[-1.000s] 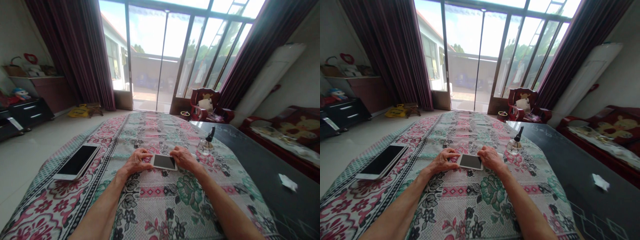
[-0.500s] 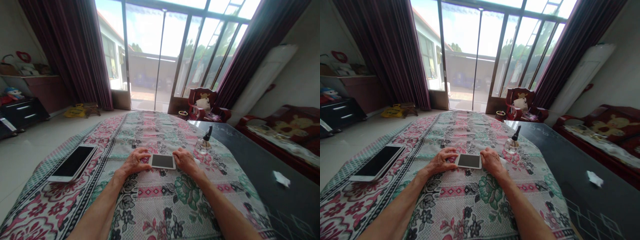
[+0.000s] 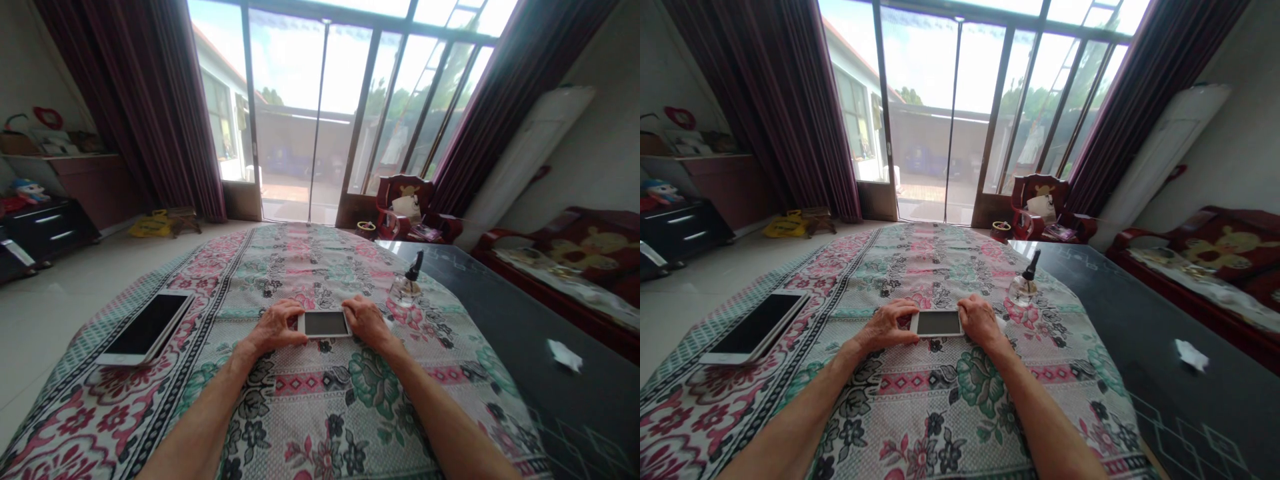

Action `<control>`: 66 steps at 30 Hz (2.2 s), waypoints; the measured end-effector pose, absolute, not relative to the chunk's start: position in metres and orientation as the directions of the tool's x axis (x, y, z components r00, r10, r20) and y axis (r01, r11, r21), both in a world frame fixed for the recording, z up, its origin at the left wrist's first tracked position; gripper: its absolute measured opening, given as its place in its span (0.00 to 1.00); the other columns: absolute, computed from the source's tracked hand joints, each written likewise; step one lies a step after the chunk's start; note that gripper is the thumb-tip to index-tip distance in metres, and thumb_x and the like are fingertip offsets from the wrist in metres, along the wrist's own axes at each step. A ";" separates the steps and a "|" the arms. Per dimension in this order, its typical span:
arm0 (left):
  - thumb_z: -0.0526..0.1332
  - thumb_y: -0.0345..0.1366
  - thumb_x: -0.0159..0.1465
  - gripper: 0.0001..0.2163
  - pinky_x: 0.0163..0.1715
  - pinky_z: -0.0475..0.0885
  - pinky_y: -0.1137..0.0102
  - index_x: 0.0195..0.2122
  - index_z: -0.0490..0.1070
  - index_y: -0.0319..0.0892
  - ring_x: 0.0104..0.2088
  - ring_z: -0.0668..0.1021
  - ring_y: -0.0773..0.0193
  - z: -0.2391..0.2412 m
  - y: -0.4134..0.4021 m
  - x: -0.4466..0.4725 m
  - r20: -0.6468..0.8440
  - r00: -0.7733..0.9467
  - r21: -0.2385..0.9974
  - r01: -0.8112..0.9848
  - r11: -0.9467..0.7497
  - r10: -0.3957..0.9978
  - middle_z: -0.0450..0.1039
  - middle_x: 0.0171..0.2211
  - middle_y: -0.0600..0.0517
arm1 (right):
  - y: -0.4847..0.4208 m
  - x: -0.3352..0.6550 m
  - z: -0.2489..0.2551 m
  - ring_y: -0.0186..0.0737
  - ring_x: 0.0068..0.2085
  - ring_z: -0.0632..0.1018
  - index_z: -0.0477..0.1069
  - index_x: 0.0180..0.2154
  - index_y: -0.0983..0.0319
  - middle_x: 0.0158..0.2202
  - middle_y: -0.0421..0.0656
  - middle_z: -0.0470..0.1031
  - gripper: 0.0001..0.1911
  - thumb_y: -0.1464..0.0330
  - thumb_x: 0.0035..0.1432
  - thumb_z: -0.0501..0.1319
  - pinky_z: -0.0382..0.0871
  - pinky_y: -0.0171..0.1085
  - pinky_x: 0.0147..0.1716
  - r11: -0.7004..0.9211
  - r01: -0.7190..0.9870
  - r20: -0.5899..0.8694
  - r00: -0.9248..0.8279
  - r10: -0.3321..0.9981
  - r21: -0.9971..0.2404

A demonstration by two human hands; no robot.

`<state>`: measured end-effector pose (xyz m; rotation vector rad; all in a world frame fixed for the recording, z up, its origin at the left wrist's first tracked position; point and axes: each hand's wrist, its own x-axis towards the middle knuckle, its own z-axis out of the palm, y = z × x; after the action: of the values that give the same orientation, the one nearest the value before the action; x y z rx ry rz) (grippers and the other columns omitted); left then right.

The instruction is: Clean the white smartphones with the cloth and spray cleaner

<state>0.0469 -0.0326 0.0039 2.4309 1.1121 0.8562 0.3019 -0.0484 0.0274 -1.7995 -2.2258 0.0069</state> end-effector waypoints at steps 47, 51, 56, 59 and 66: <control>0.68 0.44 0.49 0.19 0.46 0.67 0.65 0.40 0.75 0.40 0.43 0.72 0.53 0.003 -0.056 0.082 0.402 0.276 0.320 0.851 -0.417 0.873 0.73 0.37 0.47 | -0.046 0.305 0.017 0.39 0.41 0.74 0.74 0.41 0.61 0.40 0.46 0.72 0.11 0.67 0.61 0.55 0.61 0.33 0.41 0.203 0.958 0.204 -0.161 0.966 -0.201; 0.69 0.48 0.49 0.21 0.46 0.68 0.64 0.40 0.75 0.41 0.43 0.72 0.53 0.003 -0.059 0.086 0.397 0.265 0.287 0.873 -0.393 0.879 0.73 0.37 0.46 | -0.047 0.293 0.016 0.41 0.42 0.73 0.74 0.40 0.62 0.41 0.48 0.72 0.11 0.67 0.61 0.54 0.60 0.35 0.42 0.088 0.978 0.212 -0.047 0.976 -0.187; 0.68 0.54 0.49 0.26 0.46 0.67 0.62 0.42 0.74 0.39 0.44 0.72 0.50 0.002 -0.064 0.092 0.396 0.254 0.231 0.903 -0.363 0.882 0.73 0.39 0.44 | -0.047 0.283 0.015 0.42 0.44 0.72 0.73 0.42 0.62 0.42 0.48 0.72 0.11 0.67 0.62 0.54 0.59 0.37 0.43 0.053 0.976 0.227 -0.004 0.974 -0.210; 0.67 0.56 0.50 0.27 0.47 0.67 0.61 0.41 0.74 0.38 0.44 0.72 0.49 0.002 -0.066 0.097 0.384 0.249 0.213 0.913 -0.348 0.889 0.73 0.39 0.43 | -0.048 0.278 0.013 0.42 0.44 0.72 0.73 0.42 0.61 0.43 0.47 0.72 0.11 0.67 0.63 0.54 0.58 0.37 0.43 0.062 0.973 0.230 -0.010 0.973 -0.220; 0.66 0.57 0.51 0.25 0.45 0.66 0.63 0.38 0.73 0.40 0.43 0.73 0.51 0.005 -0.063 0.094 0.350 0.289 0.226 0.897 -0.379 0.891 0.74 0.37 0.45 | -0.049 0.277 0.014 0.41 0.43 0.73 0.73 0.43 0.60 0.42 0.46 0.74 0.11 0.67 0.61 0.55 0.58 0.36 0.41 0.140 0.952 0.225 -0.079 0.971 -0.272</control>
<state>0.0937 -0.0633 0.0046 2.5335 1.7579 0.6726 0.2774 -0.0488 0.0142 -1.8537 -2.0767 0.0766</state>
